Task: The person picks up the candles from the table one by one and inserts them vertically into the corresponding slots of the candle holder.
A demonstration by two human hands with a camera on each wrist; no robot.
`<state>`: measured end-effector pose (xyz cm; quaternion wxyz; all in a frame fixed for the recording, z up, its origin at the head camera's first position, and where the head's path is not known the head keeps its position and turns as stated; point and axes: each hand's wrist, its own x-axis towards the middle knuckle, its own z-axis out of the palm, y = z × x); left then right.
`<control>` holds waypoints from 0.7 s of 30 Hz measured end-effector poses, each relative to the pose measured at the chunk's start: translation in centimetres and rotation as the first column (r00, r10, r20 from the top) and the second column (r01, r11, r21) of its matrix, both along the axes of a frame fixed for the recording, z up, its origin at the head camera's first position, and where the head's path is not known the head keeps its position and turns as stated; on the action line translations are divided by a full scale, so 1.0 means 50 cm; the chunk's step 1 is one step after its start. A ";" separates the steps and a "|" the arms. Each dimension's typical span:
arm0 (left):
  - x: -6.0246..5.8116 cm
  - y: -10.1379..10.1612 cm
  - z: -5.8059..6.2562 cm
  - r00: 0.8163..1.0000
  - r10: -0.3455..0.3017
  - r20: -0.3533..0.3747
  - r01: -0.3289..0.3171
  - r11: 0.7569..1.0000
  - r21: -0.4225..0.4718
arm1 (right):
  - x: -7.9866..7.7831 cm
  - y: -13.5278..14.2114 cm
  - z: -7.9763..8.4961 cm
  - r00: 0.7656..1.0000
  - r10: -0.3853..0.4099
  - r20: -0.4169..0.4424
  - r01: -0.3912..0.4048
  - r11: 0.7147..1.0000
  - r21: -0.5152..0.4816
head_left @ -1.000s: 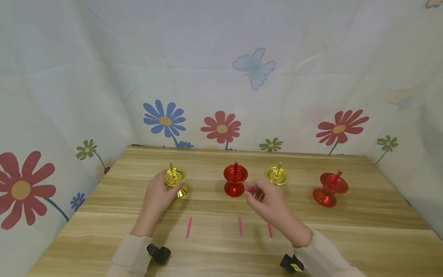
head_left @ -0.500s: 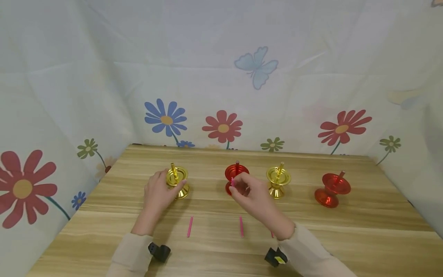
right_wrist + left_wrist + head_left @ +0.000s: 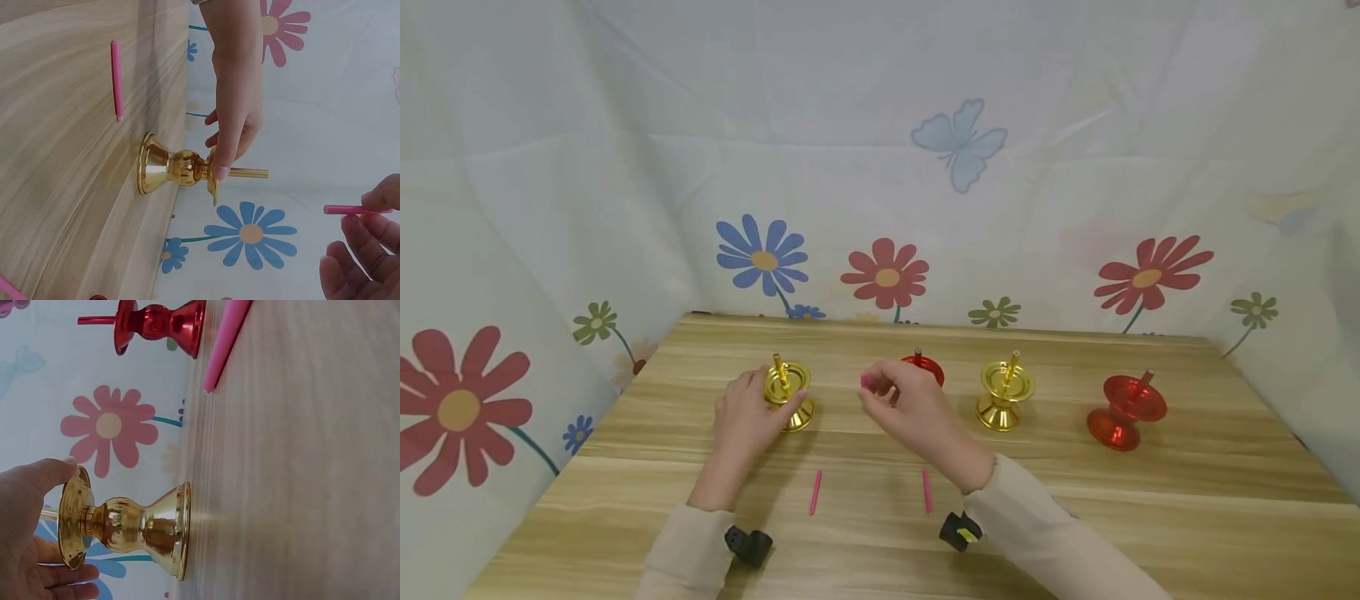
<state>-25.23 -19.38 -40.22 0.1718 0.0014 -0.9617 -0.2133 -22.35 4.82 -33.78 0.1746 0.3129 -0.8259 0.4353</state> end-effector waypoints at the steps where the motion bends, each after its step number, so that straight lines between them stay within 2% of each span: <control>1: 0.000 0.000 0.000 1.000 0.002 -0.001 -0.002 1.000 -0.002 | -0.002 -0.003 0.000 1.000 0.002 -0.004 -0.002 1.000 0.010; 12: 0.002 0.000 -0.001 1.000 0.006 -0.008 -0.006 1.000 0.007 | -0.019 -0.032 0.001 0.990 -0.017 -0.137 0.030 0.995 0.091; 21: 0.000 0.000 -0.003 1.000 0.009 -0.009 -0.009 1.000 0.007 | -0.037 -0.063 0.010 0.988 -0.004 -0.157 0.019 0.995 0.094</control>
